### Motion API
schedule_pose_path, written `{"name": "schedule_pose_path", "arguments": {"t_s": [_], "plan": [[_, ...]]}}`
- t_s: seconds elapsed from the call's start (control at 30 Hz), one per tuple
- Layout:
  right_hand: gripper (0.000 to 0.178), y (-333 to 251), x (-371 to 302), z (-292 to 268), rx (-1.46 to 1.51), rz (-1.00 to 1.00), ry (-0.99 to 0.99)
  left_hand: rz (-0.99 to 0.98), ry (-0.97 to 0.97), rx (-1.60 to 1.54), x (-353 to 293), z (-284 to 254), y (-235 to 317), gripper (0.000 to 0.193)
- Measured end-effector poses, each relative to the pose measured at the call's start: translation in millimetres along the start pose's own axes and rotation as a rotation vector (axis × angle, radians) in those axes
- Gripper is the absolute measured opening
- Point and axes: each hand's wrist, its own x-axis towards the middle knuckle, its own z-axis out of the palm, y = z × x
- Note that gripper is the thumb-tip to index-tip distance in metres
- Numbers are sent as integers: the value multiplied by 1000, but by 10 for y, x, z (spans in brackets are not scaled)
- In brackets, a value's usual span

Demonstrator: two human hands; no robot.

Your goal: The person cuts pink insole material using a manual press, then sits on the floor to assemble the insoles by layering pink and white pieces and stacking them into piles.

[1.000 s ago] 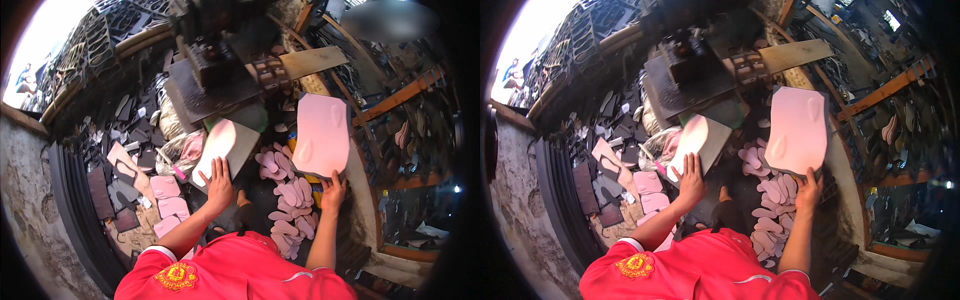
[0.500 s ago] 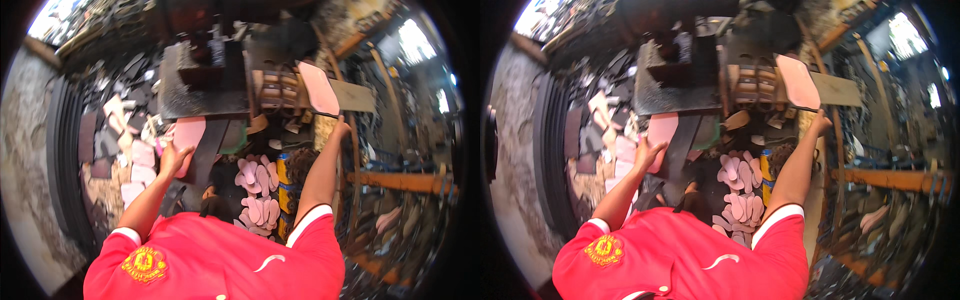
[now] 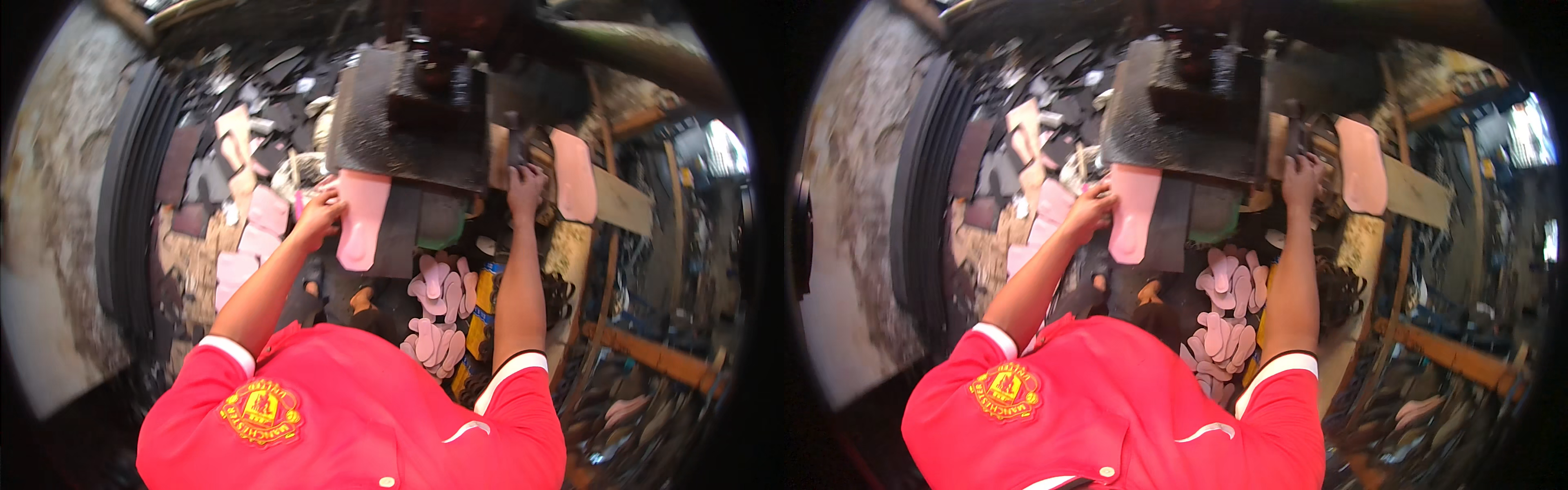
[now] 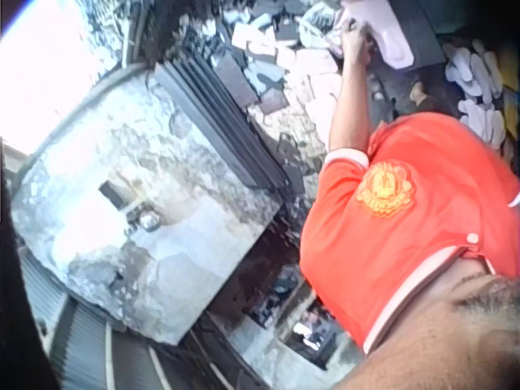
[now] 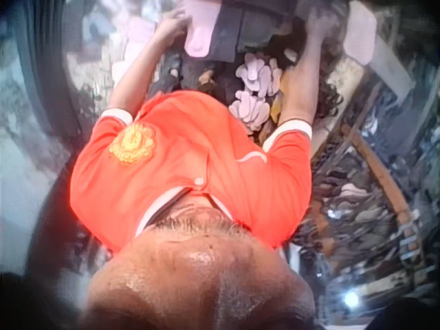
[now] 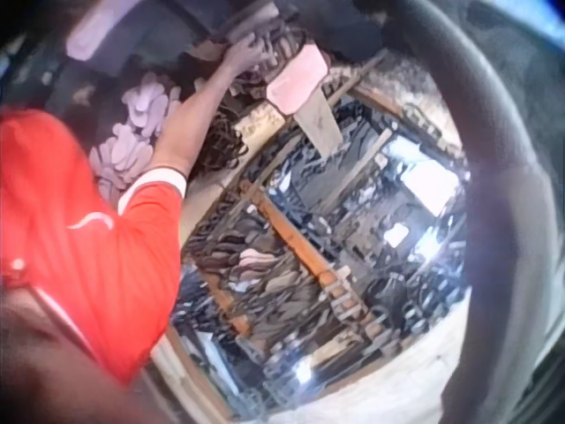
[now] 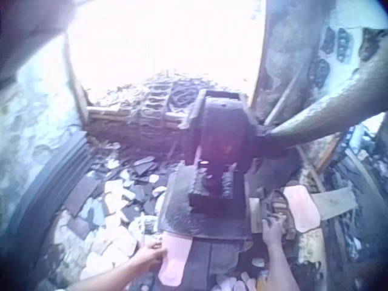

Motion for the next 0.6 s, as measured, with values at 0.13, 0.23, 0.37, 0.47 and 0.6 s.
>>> {"name": "schedule_pose_path", "arguments": {"t_s": [0.13, 0.23, 0.37, 0.47, 0.6], "plan": [[39, -240, 42, 256, -190, 13, -63, 20, -151, -115, 271, -323, -168, 39], [32, 103, -26, 322, -140, -49, 41, -17, -126, -76, 194, -138, -48, 43], [37, 572, 67, 57, -443, 175, 341, -4, -160, -18, 133, -149, 96, 47], [52, 481, 214, -79, -384, 308, -95, 0, -157, 2, 152, -269, 196, 37], [60, 287, 133, -483, 81, 403, -49, -15, -109, -86, 185, -343, 147, 34]]}}
